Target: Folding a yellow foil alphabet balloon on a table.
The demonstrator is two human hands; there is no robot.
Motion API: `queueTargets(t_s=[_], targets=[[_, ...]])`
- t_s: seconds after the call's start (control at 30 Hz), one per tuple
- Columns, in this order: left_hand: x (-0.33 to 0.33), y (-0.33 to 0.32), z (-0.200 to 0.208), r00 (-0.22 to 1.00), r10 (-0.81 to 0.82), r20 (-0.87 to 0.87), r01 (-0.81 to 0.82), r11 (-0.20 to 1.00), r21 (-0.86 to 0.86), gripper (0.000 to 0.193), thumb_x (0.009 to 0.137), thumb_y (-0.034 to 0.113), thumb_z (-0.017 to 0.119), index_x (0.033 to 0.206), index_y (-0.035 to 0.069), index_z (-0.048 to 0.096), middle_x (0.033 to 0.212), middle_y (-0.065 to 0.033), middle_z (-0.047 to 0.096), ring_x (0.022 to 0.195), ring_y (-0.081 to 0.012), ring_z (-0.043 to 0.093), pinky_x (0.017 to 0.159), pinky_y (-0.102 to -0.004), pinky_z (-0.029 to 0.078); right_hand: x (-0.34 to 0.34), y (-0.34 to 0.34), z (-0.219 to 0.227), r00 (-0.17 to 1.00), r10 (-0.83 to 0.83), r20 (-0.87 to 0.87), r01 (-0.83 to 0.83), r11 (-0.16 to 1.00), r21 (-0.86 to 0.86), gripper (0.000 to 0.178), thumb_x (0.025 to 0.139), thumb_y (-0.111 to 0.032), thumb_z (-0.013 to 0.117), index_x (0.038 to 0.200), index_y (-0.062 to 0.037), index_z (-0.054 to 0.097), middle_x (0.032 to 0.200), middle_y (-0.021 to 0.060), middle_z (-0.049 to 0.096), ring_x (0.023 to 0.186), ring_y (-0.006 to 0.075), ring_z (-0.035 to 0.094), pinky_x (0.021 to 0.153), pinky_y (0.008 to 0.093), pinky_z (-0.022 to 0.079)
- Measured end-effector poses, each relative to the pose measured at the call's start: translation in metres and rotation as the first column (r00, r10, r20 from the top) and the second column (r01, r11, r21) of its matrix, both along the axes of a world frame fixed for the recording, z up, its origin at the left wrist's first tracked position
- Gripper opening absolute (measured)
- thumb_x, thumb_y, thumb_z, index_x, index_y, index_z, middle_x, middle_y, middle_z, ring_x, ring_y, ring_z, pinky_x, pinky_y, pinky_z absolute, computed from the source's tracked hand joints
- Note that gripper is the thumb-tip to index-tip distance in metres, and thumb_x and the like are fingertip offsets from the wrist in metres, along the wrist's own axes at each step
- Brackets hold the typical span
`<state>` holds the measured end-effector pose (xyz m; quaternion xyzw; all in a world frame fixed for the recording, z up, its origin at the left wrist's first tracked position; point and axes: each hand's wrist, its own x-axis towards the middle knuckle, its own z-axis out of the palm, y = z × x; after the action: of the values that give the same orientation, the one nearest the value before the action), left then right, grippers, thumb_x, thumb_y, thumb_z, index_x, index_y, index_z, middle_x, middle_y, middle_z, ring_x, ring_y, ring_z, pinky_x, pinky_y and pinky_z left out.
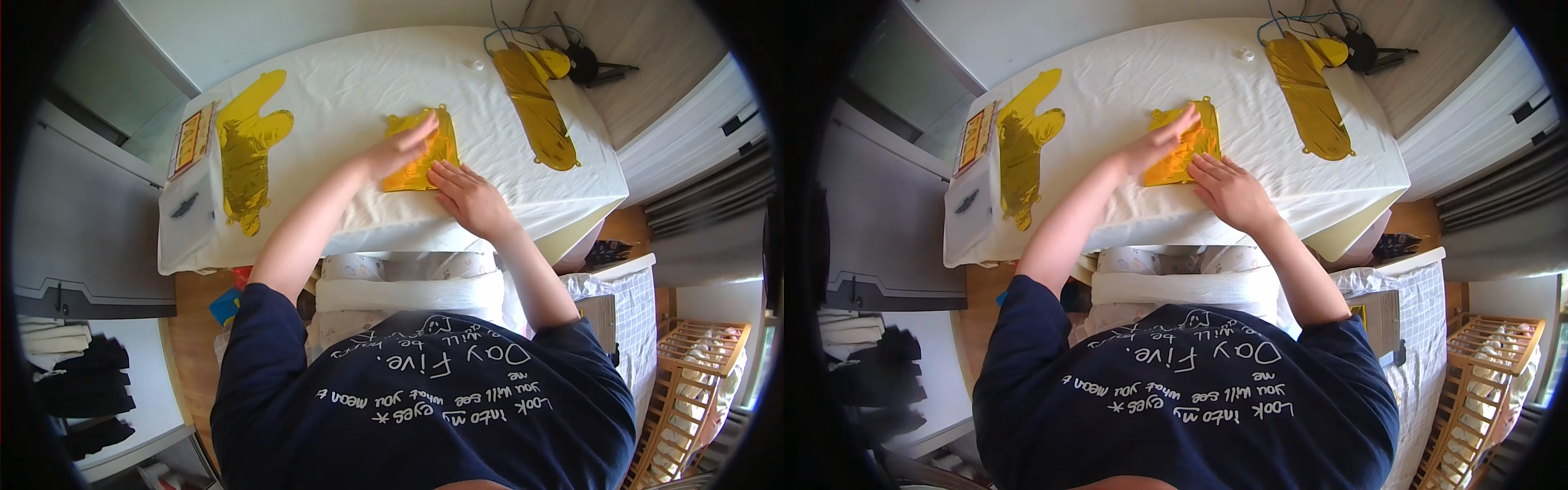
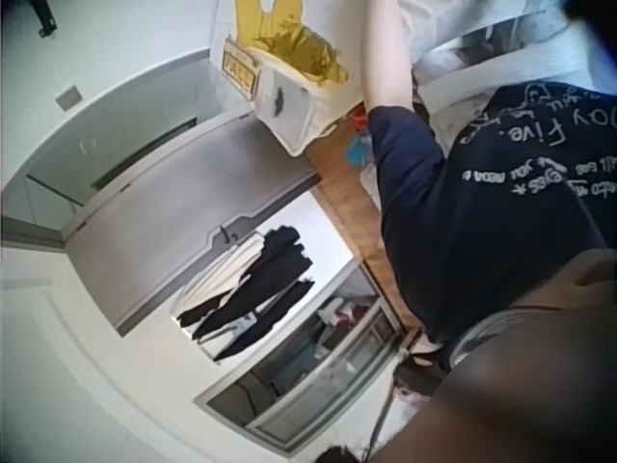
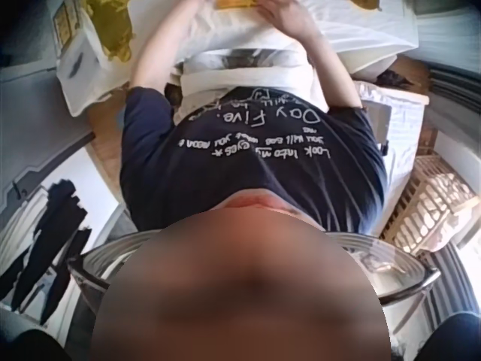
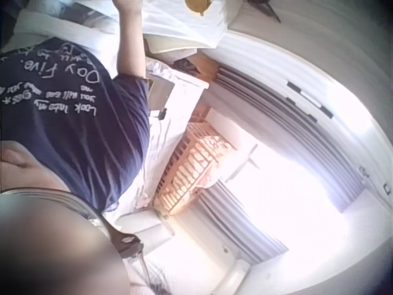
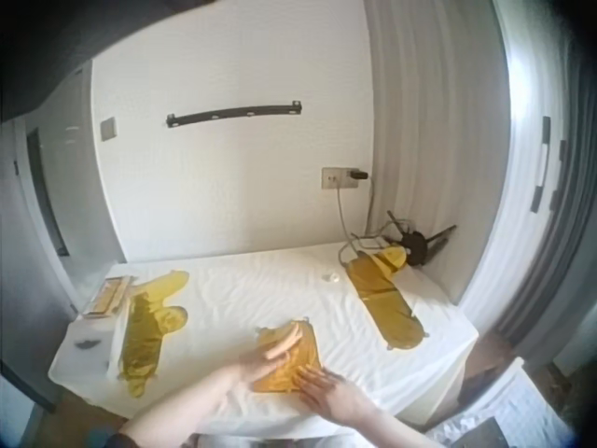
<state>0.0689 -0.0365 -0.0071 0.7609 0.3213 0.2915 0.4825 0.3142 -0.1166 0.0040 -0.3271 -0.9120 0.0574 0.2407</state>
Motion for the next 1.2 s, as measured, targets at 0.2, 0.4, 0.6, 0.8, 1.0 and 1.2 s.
queueTargets(t_s=[0.2, 0.4, 0.6, 0.8, 1.0, 1.2], targets=[[-0.004, -0.003, 0.019, 0.935, 0.179, -0.306, -0.059, 0.930, 0.362, 0.054, 0.110, 0.035, 0.047, 0.157, 0.008, 0.042, 0.164, -0.0114, 0.039, 0.152, -0.0261, 0.037, 0.124, -0.0391, 0.029, 0.005, -0.001, -0.002, 0.999, 0.005, 0.032, -0.007, 0.999, 0.037, 0.045, 0.102, -0.027, 0.060, 0.140, -0.0040, 0.060, 0.147, 0.0152, 0.059, 0.139, 0.0310, 0.053, 0.118, 0.0476, 0.040], [-0.005, -0.029, 0.000, 0.788, 0.242, -0.566, 0.127, 0.836, 0.534, 0.059, 0.109, 0.043, 0.045, 0.158, 0.011, 0.040, 0.166, -0.0095, 0.037, 0.153, -0.0286, 0.032, 0.126, -0.0459, 0.026, 0.004, 0.000, 0.001, 0.997, 0.016, 0.074, -0.020, 0.998, 0.060, 0.045, 0.103, -0.028, 0.059, 0.142, -0.0049, 0.059, 0.147, 0.0153, 0.059, 0.139, 0.0310, 0.052, 0.118, 0.0478, 0.039], [-0.005, -0.036, -0.004, 0.665, 0.334, -0.668, 0.195, 0.786, 0.587, 0.075, 0.105, 0.059, 0.042, 0.164, 0.014, 0.028, 0.170, -0.0079, 0.027, 0.158, -0.0293, 0.022, 0.128, -0.0466, 0.020, 0.007, -0.003, 0.004, 0.995, 0.018, 0.097, -0.026, 0.996, 0.084, 0.044, 0.104, -0.035, 0.057, 0.139, -0.0094, 0.062, 0.145, 0.0145, 0.060, 0.139, 0.0295, 0.053, 0.118, 0.0480, 0.039], [-0.003, -0.039, 0.006, 0.622, 0.307, -0.720, 0.251, 0.793, 0.555, 0.102, 0.089, 0.078, 0.052, 0.165, 0.015, 0.024, 0.171, -0.0083, 0.024, 0.158, -0.0322, 0.019, 0.128, -0.0493, 0.017, 0.011, -0.004, 0.004, 0.993, 0.049, 0.109, -0.055, 0.997, 0.051, 0.042, 0.104, -0.039, 0.056, 0.138, -0.0159, 0.064, 0.150, 0.0143, 0.056, 0.140, 0.0305, 0.051, 0.118, 0.0506, 0.038], [0.002, -0.056, 0.014, 0.572, 0.528, -0.628, 0.209, 0.646, 0.734, 0.106, 0.086, 0.075, 0.060, 0.164, 0.011, 0.025, 0.170, -0.0090, 0.026, 0.158, -0.0311, 0.021, 0.127, -0.0556, 0.016, 0.005, -0.008, 0.009, 0.994, 0.026, 0.104, -0.026, 1.000, -0.005, 0.043, 0.104, -0.038, 0.056, 0.140, -0.0149, 0.063, 0.148, 0.0124, 0.057, 0.139, 0.0311, 0.050, 0.119, 0.0538, 0.035], [0.047, -0.137, 0.008, 0.683, 0.675, -0.278, -0.238, 0.566, 0.789, 0.075, 0.089, 0.032, 0.072, 0.153, 0.004, 0.044, 0.147, -0.0148, 0.052, 0.137, -0.0321, 0.049, 0.119, -0.0572, 0.032, -0.001, -0.014, 0.015, 0.996, -0.058, -0.065, 0.049, 0.989, -0.139, 0.040, 0.104, -0.034, 0.055, 0.138, -0.0130, 0.062, 0.137, 0.0131, 0.064, 0.131, 0.0318, 0.058, 0.115, 0.0554, 0.037]])
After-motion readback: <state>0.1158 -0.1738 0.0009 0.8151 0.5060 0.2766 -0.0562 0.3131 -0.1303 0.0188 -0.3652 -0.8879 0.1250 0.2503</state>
